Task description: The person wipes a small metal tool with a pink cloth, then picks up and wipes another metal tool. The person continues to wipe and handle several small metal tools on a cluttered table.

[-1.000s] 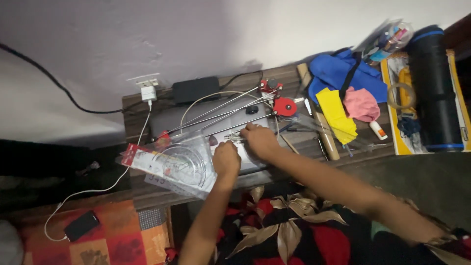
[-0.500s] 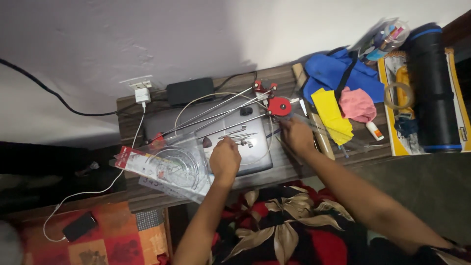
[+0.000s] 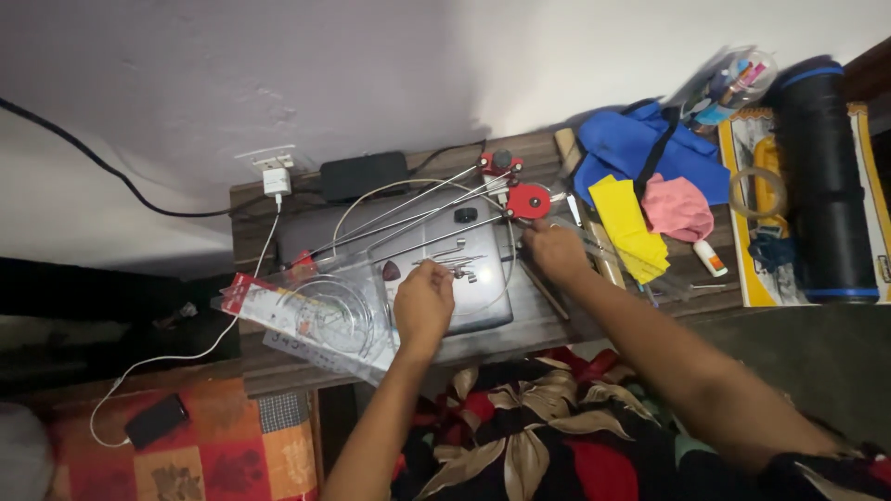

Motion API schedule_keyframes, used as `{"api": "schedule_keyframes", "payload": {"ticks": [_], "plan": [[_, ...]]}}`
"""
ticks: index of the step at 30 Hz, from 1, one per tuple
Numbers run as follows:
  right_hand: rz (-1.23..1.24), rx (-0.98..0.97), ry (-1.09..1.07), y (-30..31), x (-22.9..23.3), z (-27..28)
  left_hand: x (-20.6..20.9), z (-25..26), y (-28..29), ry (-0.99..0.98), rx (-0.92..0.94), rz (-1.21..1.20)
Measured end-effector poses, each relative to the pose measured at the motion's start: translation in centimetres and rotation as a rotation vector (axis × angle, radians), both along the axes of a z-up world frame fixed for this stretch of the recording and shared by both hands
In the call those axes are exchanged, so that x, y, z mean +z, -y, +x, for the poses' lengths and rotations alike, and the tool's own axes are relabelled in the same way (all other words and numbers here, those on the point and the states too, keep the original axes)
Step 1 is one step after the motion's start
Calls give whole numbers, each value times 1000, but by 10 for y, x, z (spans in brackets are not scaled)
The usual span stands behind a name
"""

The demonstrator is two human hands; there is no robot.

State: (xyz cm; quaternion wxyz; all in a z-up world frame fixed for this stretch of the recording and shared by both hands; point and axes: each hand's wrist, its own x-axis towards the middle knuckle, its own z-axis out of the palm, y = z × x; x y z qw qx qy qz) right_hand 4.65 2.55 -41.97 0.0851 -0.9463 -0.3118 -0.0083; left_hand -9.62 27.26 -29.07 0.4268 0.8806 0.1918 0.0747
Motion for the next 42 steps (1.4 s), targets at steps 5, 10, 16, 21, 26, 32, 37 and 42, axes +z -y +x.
{"api": "schedule_keyframes", "payload": {"ticks": [5, 10, 16, 21, 26, 32, 37, 42], "plan": [[320, -107, 38, 4, 49, -23, 4, 2, -2, 44, 8, -142], [404, -314, -15, 17, 82, -22, 4, 19, 2, 134, -29, -348], [476, -343, -196, 27, 69, -11, 11, 36, 8, 122, -57, -369], [146, -212, -196, 21, 35, -6, 12, 29, 8, 116, -76, -328], [-119, -142, -47, 11, -2, -3, 11, 16, -5, 114, -57, -429], [-158, -48, 54, 14, -11, 3, 17, 8, -17, 103, 12, -339], [-299, -200, -139, 20, 51, 4, 16, 15, -13, 155, -48, -406], [481, -304, -564, 40, 150, -5, 48, 35, 15, 170, -106, -567]]}}
